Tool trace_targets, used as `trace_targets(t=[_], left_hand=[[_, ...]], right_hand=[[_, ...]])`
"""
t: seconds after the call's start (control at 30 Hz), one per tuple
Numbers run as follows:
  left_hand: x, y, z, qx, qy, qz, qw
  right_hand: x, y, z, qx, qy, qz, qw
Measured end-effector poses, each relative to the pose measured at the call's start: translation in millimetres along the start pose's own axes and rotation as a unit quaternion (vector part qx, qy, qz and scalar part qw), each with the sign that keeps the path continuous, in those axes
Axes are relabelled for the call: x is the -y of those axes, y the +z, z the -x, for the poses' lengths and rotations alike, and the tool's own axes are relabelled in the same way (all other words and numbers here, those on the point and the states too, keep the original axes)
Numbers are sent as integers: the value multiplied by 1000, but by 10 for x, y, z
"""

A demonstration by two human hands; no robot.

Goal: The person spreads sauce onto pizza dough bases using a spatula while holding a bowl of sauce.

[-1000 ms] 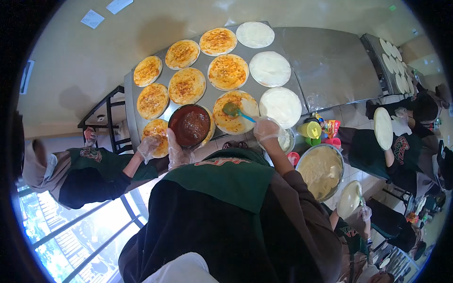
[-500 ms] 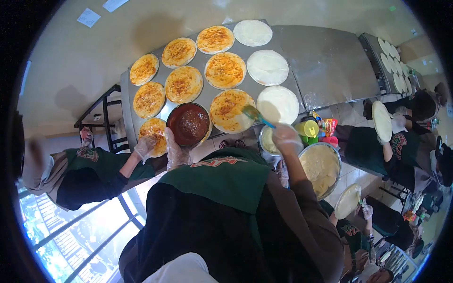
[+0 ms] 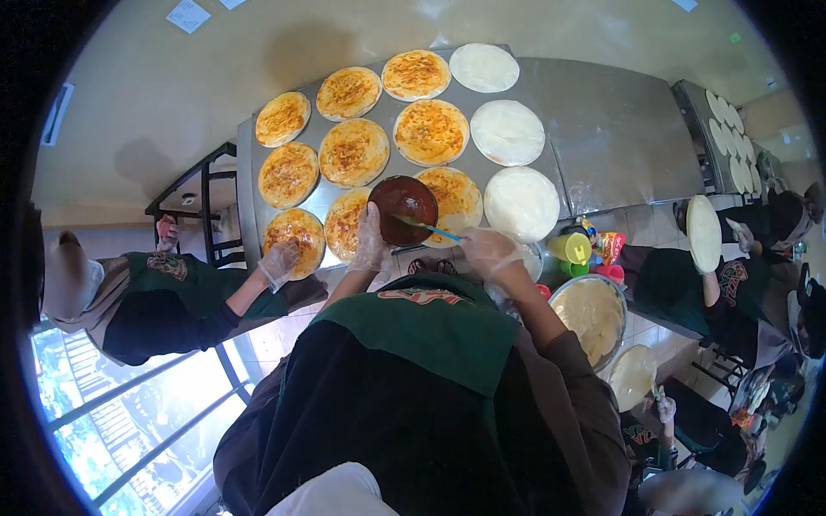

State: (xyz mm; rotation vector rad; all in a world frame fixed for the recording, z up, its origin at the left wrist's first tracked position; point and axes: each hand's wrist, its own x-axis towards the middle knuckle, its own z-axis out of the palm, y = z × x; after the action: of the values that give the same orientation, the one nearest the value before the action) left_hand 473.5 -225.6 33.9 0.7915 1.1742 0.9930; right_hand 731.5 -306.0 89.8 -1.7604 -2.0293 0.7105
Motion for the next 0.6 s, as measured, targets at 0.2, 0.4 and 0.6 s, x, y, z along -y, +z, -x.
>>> trace_targets(t=[0.2,0.4,0.6], left_hand=[[561,-210,-416,-21,-17,-27,999],[704,-470,-421,-21,-33,53,998],[238,-362,-78,-34,-54,94,994]], right_hand=[[-633,-378,400,155,299,-382,861],[-661,289,716,20,224,155,962],[-563,431,965,-35,180,94,978]])
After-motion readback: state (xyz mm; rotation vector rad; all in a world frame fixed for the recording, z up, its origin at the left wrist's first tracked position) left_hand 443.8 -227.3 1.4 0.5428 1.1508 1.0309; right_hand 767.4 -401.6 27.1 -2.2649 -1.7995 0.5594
